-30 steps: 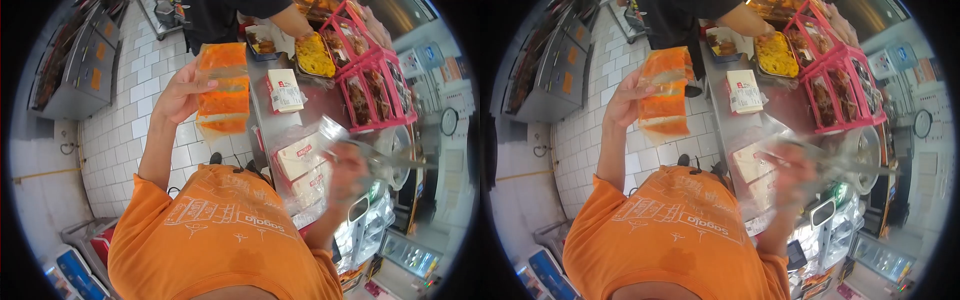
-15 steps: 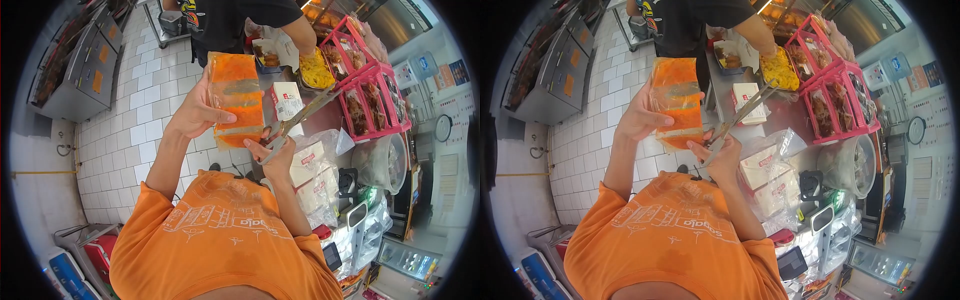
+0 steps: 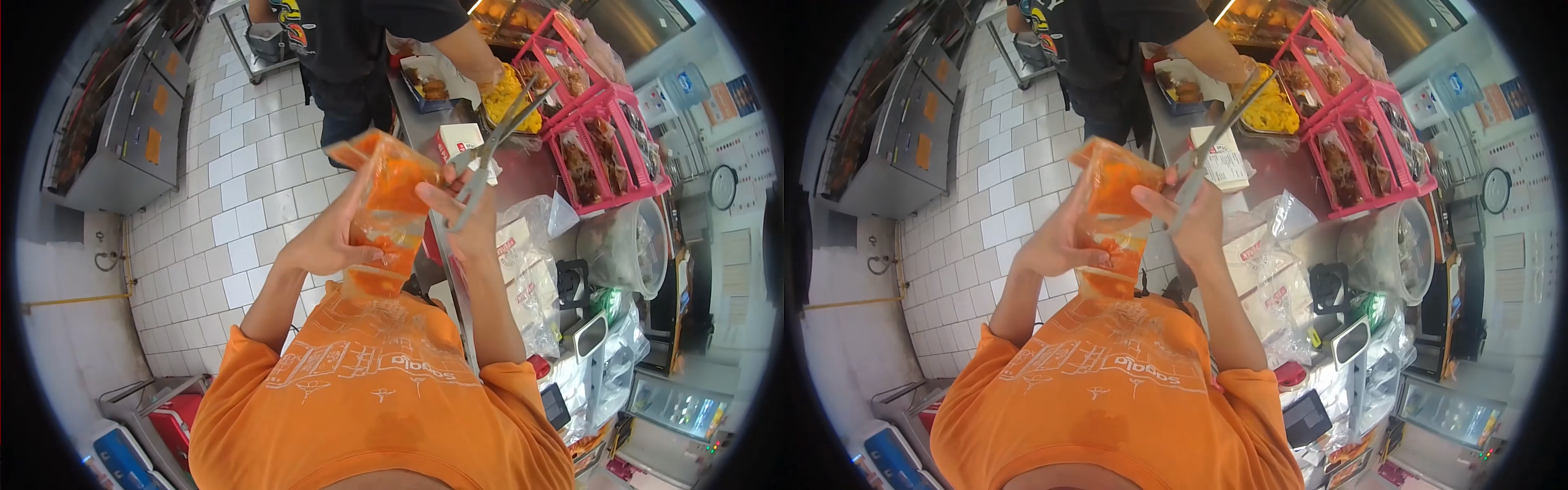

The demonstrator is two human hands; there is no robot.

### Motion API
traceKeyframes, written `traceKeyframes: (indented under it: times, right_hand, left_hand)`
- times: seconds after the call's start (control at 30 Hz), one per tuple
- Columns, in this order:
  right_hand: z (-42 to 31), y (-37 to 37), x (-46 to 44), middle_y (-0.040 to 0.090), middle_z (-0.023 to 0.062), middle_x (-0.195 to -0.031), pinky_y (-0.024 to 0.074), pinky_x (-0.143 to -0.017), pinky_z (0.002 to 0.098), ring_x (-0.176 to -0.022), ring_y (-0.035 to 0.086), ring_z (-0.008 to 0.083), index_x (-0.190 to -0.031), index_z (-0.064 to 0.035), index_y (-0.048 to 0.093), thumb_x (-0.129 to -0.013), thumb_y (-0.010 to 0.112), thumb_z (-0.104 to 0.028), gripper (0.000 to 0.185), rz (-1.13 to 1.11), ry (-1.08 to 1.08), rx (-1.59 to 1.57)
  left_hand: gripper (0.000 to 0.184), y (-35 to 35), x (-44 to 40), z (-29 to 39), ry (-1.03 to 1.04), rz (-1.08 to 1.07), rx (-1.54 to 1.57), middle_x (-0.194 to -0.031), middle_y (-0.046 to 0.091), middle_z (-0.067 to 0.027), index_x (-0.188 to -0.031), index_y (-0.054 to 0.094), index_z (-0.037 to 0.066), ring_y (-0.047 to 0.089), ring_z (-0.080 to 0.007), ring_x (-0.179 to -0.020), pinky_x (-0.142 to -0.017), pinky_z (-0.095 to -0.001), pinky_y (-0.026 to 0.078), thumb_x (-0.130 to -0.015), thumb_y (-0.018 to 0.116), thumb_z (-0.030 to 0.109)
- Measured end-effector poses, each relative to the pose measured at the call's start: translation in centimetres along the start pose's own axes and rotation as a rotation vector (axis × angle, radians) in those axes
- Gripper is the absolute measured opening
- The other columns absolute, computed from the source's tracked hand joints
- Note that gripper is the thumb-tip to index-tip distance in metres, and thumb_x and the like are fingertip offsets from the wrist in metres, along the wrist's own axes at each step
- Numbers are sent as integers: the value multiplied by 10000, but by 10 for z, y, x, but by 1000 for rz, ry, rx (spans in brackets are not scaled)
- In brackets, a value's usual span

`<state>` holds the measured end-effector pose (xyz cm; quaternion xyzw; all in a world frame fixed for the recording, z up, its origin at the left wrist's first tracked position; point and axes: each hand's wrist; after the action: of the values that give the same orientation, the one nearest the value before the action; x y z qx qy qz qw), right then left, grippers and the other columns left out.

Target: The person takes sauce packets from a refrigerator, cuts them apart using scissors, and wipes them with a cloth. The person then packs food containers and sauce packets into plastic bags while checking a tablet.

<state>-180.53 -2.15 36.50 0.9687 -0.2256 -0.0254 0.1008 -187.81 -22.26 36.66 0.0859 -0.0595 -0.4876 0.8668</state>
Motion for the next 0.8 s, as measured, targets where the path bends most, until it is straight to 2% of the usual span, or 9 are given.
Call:
traceKeyframes:
  times: [0.13, 0.2, 0.23, 0.3, 0.4, 0.63, 0.7, 0.73, 0.8]
  right_hand:
    - [11, -2, 6, 569, -28, -734, 391, -531, 187, -618, 495, 26, -843, -66, 520, -704, 901, -109, 408, -14, -7, -6]
    - [14, -7, 14, 578, -21, -732, 395, -525, 189, -613, 501, 30, -825, -72, 509, -704, 895, -82, 404, -45, -8, 11]
    - [12, -8, 20, 588, -14, -738, 404, -529, 189, -619, 513, 34, -814, -76, 504, -705, 886, -58, 398, -103, 26, 58]
    - [3, -4, 30, 608, -2, -751, 424, -542, 187, -638, 538, 37, -795, -89, 494, -706, 867, -11, 392, -173, 120, 176]
    - [23, -8, 37, 626, 4, -760, 434, -558, 187, -655, 547, 36, -788, -91, 493, -702, 862, 4, 391, -172, 60, 100]
    - [24, -20, 53, 647, 19, -788, 483, -644, 230, -723, 591, 75, -803, -78, 522, -690, 855, 36, 369, -297, 133, 342]
    - [28, -22, 59, 644, 28, -764, 494, -672, 259, -739, 606, 100, -817, -60, 550, -777, 851, -143, 315, -267, 36, 383]
    - [32, -26, 64, 644, 28, -764, 494, -672, 259, -739, 606, 100, -817, -60, 550, -777, 851, -143, 315, -265, 36, 382]
    - [39, -38, 75, 641, 37, -750, 496, -690, 269, -761, 621, 120, -829, -42, 571, -850, 780, -408, 423, -145, 64, -64]
  left_hand:
    - [1025, 3, 3, -35, 225, 26, 59, -1588, 264, -105, -1580, 76, 50, 491, -202, -1330, -1008, -318, 481, -792, 726, -38]
    - [666, -6, 4, -40, -77, 58, 597, -1445, 490, -115, -1480, 341, -9, 543, -204, -1266, -1028, -342, 459, -925, 672, 149]
    - [666, -5, 2, -37, -78, 68, 603, -1445, 490, -115, -1480, 341, -9, 543, -204, -1266, -1028, -342, 459, -925, 672, 149]
    - [432, -2, -7, -29, -223, 148, 919, -1254, 632, -98, -1306, 515, -14, 605, -180, -1167, -992, -337, 487, -1007, 581, 292]
    - [394, -2, -13, -39, -122, 309, 662, -1214, 642, -100, -1264, 546, -9, 639, -163, -1103, -953, -321, 511, -1015, 572, 295]
    - [349, -4, -20, -39, -51, 376, 597, -1073, 694, -93, -1225, 561, -12, 682, -144, -985, -860, -277, 551, -997, 612, 246]
    - [308, 1, -21, -35, 59, 449, 476, -1024, 711, -96, -1220, 564, -15, 688, -121, -929, -857, -263, 549, -994, 615, 187]
    - [308, 2, -19, -31, 58, 448, 475, -1024, 711, -96, -1220, 564, -15, 688, -121, -929, -857, -263, 549, -994, 615, 187]
    - [254, 6, -14, -20, 143, 472, 269, -1001, 717, -100, -1195, 595, -9, 687, -109, -901, -820, -257, 557, -994, 610, 146]
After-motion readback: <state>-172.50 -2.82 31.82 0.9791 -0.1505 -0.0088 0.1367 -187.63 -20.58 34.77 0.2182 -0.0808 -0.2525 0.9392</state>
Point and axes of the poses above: each hand's wrist, its own x-axis away from the middle knuckle, its own y-axis out of the palm, z = x × y
